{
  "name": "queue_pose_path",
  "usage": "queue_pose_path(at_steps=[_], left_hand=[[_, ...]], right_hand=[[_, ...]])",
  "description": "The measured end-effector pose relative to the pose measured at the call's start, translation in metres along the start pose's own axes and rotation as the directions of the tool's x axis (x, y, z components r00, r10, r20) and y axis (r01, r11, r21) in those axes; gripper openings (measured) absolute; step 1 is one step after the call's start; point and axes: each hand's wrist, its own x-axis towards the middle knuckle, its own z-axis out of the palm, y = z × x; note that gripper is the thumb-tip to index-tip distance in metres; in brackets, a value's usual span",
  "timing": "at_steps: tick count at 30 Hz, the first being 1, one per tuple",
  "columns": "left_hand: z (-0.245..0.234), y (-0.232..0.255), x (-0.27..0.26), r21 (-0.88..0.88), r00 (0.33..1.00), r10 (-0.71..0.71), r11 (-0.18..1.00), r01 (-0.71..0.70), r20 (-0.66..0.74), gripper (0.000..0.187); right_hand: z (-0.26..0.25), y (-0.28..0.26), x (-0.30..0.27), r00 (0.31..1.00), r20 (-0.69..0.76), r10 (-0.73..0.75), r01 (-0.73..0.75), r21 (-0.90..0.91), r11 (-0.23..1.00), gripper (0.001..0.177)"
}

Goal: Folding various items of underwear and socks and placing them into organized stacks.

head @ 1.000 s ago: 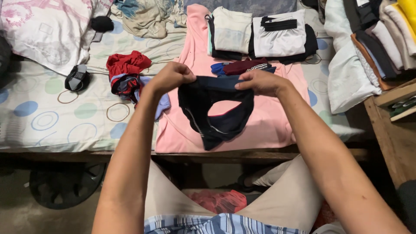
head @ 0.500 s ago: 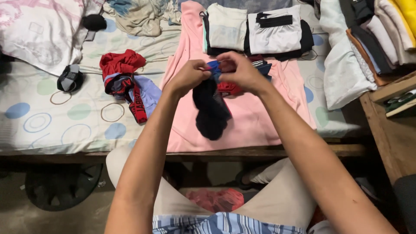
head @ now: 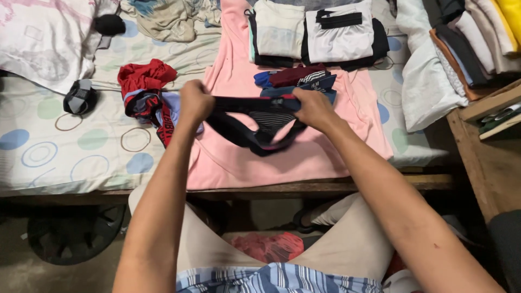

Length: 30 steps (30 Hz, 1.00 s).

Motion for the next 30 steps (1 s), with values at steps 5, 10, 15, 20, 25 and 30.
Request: queue_pose_path(at_steps=[5,10,15,20,25,30], left_hand=[[-0.024,-0.018,-0.011,0.037,0.987,-0.006,0.999,0.012,-0.16,0.009],[-0.017,-0.013,-0.017,0.03,0.966,-0.058,0.997,0.068,-0.251,0.01],[-0.005,-0.003,-0.013,-0.549,0.932,-0.347,0.761,0.346,0.106,0.015],[-0.008,-0.008,-0.005,-0.666,0.907,-0.405,0.647,0.371,0.112,0.021],[-0.014,-0.018,-0.01,-0.654,0.87,-0.493,0.649,0.388,0.027,0.019],[-0.01,-0.021,-0.013,-0.582,0.808,-0.587,0.676,0.452,-0.055,0.018]], right_hand=[[-0.016,0.0,-0.006,0.995,-0.092,0.025,-0.033,-0.085,0.996,0.034],[-0.01,0.007,-0.006,0.961,-0.27,0.062,-0.091,-0.096,0.991,0.037],[0.02,0.051,0.011,0.792,-0.021,0.611,-0.509,0.53,0.678,0.03],[0.008,0.052,0.009,0.83,0.427,0.359,-0.556,0.686,0.469,0.04],[0.013,0.059,0.002,0.903,0.135,0.407,-0.429,0.236,0.872,0.045],[0.012,0.051,0.008,0.718,0.165,0.676,-0.692,0.269,0.67,0.033]])
